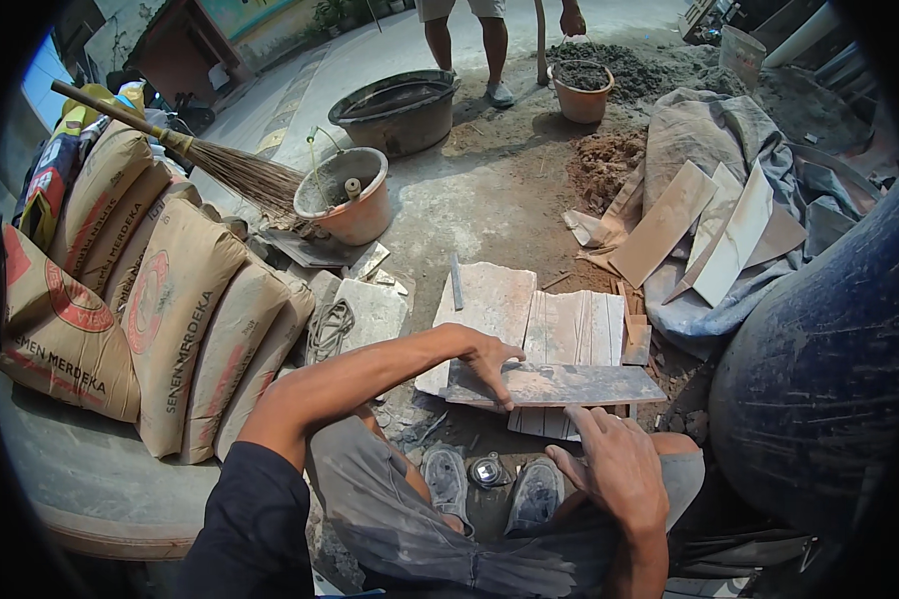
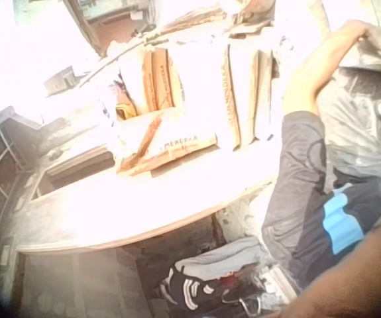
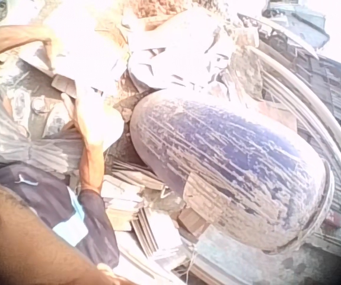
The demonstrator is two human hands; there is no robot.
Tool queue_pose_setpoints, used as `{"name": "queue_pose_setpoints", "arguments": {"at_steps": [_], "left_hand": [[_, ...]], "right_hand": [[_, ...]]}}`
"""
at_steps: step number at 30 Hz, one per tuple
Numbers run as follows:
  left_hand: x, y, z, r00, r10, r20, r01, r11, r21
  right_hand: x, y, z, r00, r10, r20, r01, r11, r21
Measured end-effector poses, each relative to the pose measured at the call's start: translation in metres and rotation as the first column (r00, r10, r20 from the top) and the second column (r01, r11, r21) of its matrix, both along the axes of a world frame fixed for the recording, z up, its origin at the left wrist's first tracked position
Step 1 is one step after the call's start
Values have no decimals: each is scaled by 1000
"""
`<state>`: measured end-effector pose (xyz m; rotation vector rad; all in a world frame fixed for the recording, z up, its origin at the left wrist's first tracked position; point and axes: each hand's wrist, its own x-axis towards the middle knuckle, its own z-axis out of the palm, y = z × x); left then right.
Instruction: The person cuts a tile using an angle grinder, then breaks and separates the cut piece by hand.
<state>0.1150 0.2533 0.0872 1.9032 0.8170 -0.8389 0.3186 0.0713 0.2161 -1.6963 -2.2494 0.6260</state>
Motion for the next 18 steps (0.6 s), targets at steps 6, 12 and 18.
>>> {"name": "queue_pose_setpoints", "arguments": {"at_steps": [6, 12, 18], "left_hand": [[0, 1, -3, 1000, 0, -27, -1, 1000, -15], [-2, 0, -2, 997, 59, -43, -63, 993, -97], [-4, -4, -1, 989, 149, 13, -139, 946, -292]], "right_hand": [[0, 0, -3, 1000, -8, 29, 8, 1000, 8], [0, -1, -3, 999, 9, 31, -9, 1000, 5], [-2, -5, 1, 997, 17, 71, -20, 999, 40]]}}
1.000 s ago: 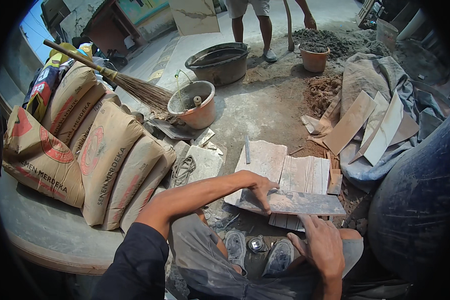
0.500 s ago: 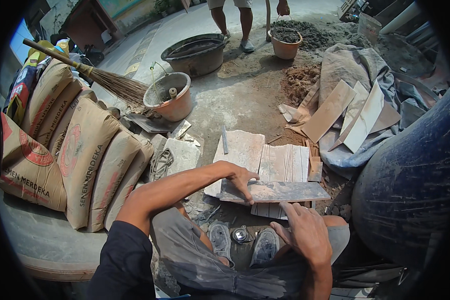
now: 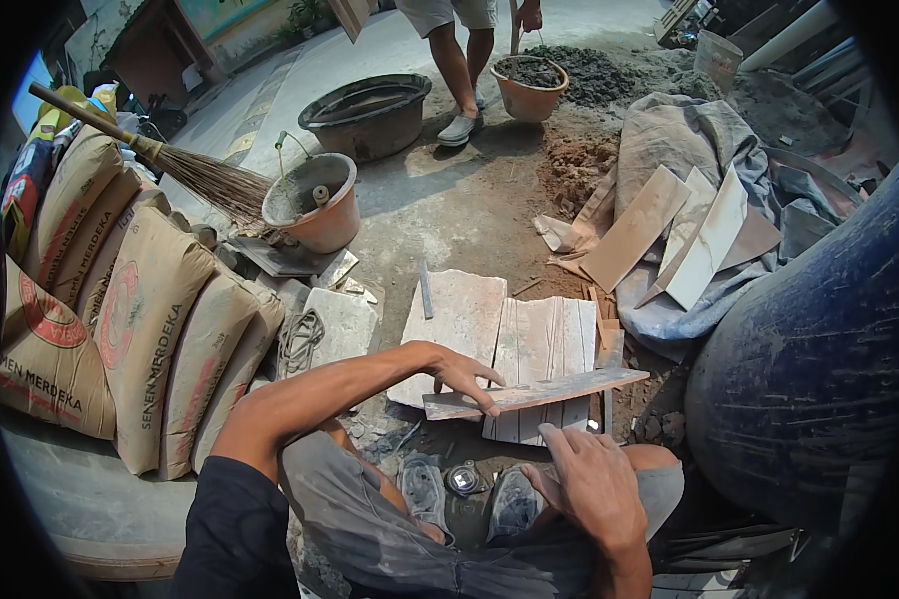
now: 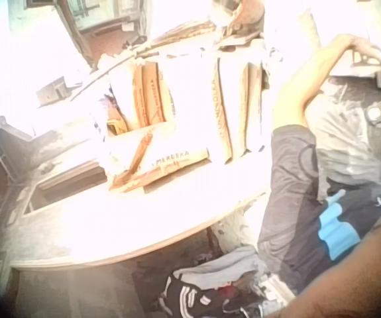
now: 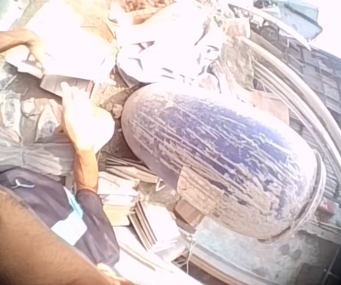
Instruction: The person cuts a tile using an angle grinder, then breaks and separates the cut piece by hand.
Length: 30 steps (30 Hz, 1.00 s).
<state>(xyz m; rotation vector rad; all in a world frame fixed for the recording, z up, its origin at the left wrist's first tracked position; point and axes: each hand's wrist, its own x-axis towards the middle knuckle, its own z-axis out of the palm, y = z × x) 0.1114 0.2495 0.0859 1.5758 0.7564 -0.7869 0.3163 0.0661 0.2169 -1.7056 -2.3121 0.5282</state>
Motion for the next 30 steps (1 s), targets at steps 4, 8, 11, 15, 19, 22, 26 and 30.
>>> {"name": "queue_pose_setpoints", "arguments": {"at_steps": [4, 8, 11, 15, 19, 22, 26, 30], "left_hand": [[-7, 6, -11, 997, 67, 40, -60, 985, -159], [-15, 14, -32, 995, 79, 56, -64, 971, -231], [-20, 19, -40, 980, 71, 183, -25, 970, -242], [-17, 15, -32, 978, 140, 153, -92, 954, -285], [3, 7, -6, 975, 218, -39, -215, 887, -409], [20, -2, 31, 964, 244, -107, -266, 897, -352], [41, -11, 102, 961, 215, -174, -265, 896, -357], [26, -22, 197, 903, 191, -386, -307, 914, -266]], "right_hand": [[1, 2, -3, 1000, 19, 17, -18, 1000, -18], [-1, 18, -6, 998, 38, -53, -43, 995, -95], [-6, 41, -6, 994, 36, -99, -54, 982, -182], [-14, 56, 4, 993, 28, -115, -68, 931, -359], [-18, 56, 12, 987, -38, -155, -54, 834, -550], [-27, 55, 26, 964, -107, -243, -59, 806, -589], [-18, 36, 87, 812, -367, -453, 155, 885, -439], [19, 4, 225, 691, -594, -412, 496, 804, -327]]}}
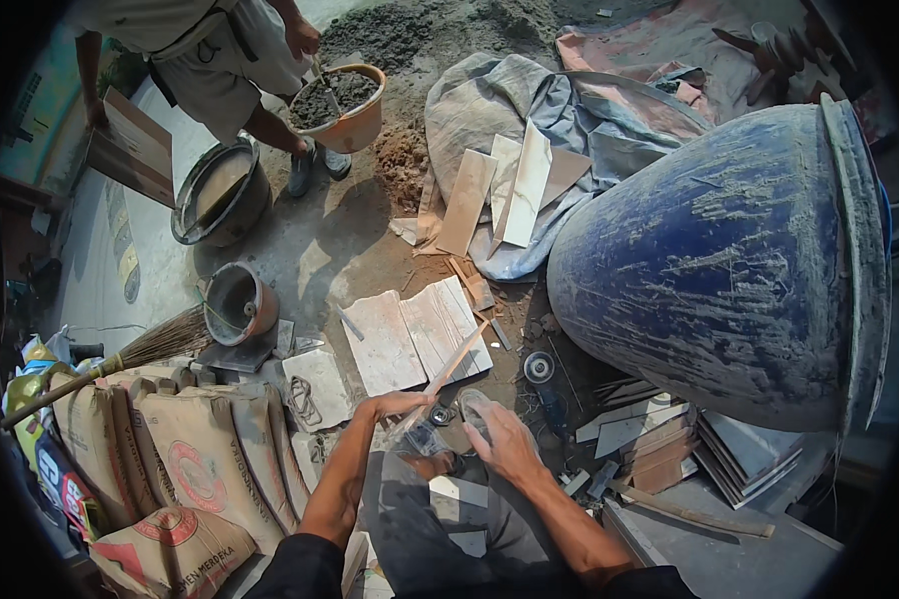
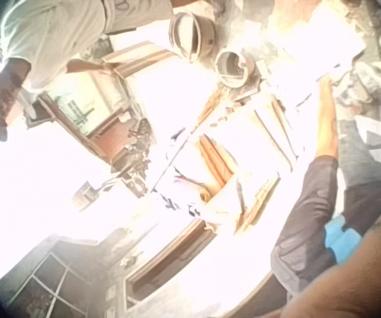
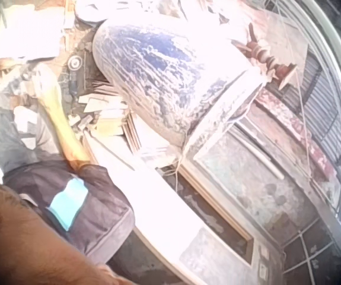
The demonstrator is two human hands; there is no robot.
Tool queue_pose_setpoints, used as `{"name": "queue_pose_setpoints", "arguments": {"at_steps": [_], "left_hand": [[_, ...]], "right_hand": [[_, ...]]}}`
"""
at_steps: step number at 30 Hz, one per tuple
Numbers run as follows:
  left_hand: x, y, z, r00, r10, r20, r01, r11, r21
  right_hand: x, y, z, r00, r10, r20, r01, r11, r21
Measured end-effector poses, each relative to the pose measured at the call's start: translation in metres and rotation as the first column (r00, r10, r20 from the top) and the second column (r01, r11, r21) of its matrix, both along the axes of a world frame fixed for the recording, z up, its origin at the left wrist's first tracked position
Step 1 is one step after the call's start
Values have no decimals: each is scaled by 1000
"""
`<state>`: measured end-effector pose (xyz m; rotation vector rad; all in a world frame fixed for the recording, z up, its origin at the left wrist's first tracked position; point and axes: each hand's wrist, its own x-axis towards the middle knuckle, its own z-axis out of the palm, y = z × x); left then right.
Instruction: The person cuts a tile using an angle grinder, then breaks and separates the cut piece by hand.
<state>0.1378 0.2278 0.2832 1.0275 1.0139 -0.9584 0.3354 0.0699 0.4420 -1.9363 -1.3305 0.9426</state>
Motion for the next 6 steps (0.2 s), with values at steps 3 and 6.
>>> {"name": "queue_pose_setpoints", "arguments": {"at_steps": [3, 6], "left_hand": [[-25, -7, 85, 997, -38, -68, 36, 999, -28], [-55, -21, 172, 981, -59, -185, 58, 998, -11]], "right_hand": [[45, -26, 131, 972, -145, 186, 96, 963, 251], [82, -49, 249, 875, -330, 355, 105, 844, 526]]}}
